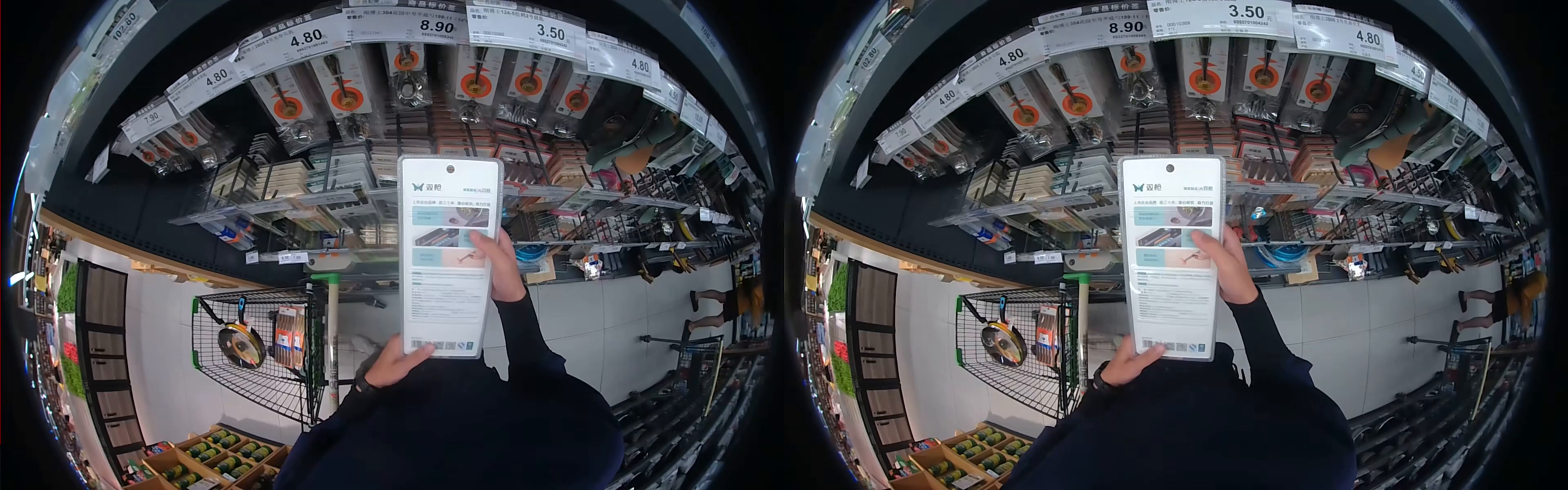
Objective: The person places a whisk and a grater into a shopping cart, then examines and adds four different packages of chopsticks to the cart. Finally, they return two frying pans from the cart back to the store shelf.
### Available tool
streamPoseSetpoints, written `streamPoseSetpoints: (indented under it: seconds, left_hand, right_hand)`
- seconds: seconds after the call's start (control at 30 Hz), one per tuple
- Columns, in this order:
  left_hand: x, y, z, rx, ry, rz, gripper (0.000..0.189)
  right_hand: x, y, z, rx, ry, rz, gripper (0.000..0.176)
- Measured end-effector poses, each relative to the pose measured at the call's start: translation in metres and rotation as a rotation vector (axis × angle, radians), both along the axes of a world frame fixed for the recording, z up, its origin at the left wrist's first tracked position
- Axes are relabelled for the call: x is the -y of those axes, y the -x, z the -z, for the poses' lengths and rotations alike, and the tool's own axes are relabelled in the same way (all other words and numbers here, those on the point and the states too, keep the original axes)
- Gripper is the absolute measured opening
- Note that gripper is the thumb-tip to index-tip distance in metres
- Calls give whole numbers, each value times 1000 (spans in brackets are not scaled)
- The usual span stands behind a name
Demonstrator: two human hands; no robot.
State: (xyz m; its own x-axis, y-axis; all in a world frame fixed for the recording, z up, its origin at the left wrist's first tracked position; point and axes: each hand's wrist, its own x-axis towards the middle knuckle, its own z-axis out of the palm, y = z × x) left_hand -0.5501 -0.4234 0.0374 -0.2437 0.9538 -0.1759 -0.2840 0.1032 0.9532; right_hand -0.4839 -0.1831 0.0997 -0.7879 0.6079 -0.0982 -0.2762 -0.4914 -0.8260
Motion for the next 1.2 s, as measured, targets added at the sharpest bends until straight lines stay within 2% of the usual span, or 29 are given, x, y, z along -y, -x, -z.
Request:
streamPoseSetpoints:
  seconds: [0.37,0.7,0.77,0.8,1.2]
  left_hand:
    - [-4,-2,-4,17,-34,-104,36]
    - [-14,13,-24,41,-59,-264,39]
    - [-17,16,-26,71,-90,-268,41]
    - [-16,19,-25,107,-50,-246,50]
    - [-11,17,-29,113,-36,-213,42]
  right_hand:
    - [-5,19,-11,-15,3,-82,35]
    - [11,26,-12,17,-48,-248,50]
    - [13,25,-11,20,-27,-225,52]
    - [12,24,-7,19,-40,-231,53]
    - [15,19,-1,42,-41,-221,49]
